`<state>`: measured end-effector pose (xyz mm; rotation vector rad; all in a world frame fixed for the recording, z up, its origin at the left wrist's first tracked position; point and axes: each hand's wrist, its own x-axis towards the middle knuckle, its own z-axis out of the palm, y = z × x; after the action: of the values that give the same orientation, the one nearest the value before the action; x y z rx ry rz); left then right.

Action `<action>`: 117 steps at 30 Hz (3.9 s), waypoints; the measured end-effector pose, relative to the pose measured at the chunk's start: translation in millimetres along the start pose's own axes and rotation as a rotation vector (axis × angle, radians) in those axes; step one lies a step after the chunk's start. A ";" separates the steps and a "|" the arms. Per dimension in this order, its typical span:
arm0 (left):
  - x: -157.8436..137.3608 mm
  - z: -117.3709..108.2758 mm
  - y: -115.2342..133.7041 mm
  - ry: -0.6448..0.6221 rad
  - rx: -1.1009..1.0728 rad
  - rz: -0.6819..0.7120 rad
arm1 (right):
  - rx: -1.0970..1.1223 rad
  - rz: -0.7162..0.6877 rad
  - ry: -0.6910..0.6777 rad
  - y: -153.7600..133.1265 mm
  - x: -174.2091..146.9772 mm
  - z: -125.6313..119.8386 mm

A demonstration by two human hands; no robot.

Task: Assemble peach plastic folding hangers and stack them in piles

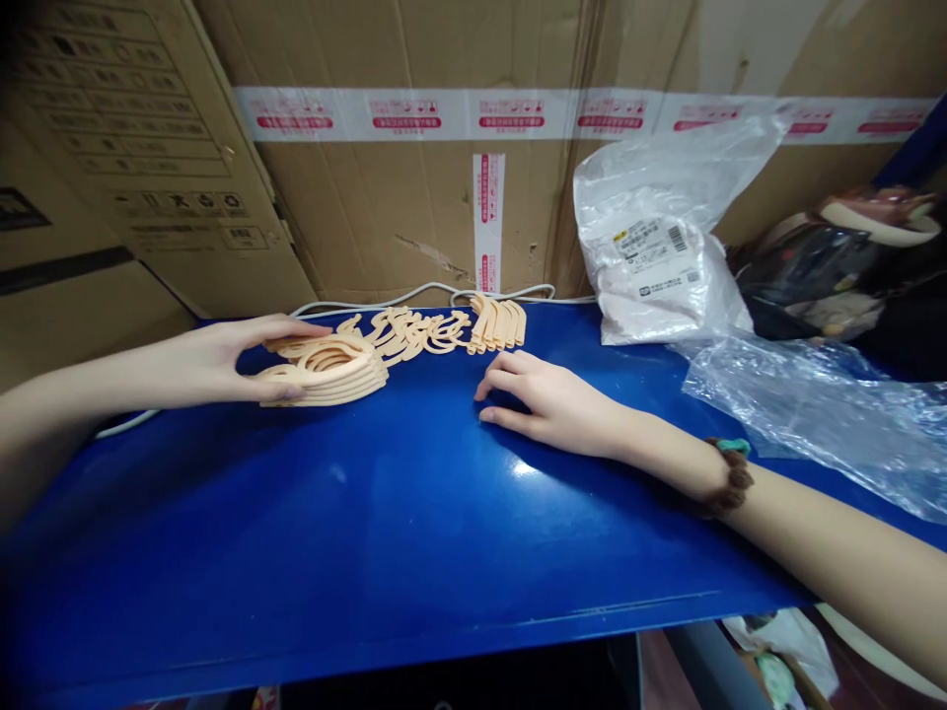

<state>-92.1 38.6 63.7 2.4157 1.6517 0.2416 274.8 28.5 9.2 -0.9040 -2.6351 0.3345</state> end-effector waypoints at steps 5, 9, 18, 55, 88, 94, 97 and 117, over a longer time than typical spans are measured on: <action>0.4 2.4 -3.0 0.026 0.002 0.034 | 0.006 0.003 -0.007 1.0 0.3 -0.6; -0.5 1.8 1.5 0.002 0.002 0.047 | 0.008 0.011 -0.010 1.5 0.0 -1.0; 1.0 3.3 4.9 0.015 -0.037 0.061 | 0.005 0.001 -0.009 2.5 -0.6 -1.6; 8.5 -6.5 -48.9 -0.147 -0.003 -0.151 | -0.022 0.014 -0.041 1.0 -1.2 -2.3; 13.0 4.0 -53.2 -0.201 0.038 -0.131 | -0.015 0.012 -0.024 1.4 -1.4 -2.0; 9.5 -0.1 -53.9 -0.197 0.102 -0.131 | -0.018 0.012 -0.041 0.9 -1.4 -2.8; 12.0 -2.4 -53.9 -0.179 0.114 -0.107 | -0.018 0.006 -0.039 2.2 -1.3 -2.0; 25.3 -2.4 -28.7 -0.262 0.212 -0.121 | -0.036 -0.004 -0.032 3.8 -1.7 -2.0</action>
<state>-109.4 72.5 59.0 2.3553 1.7666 -0.2702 278.9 30.6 9.5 -0.9120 -2.6802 0.3040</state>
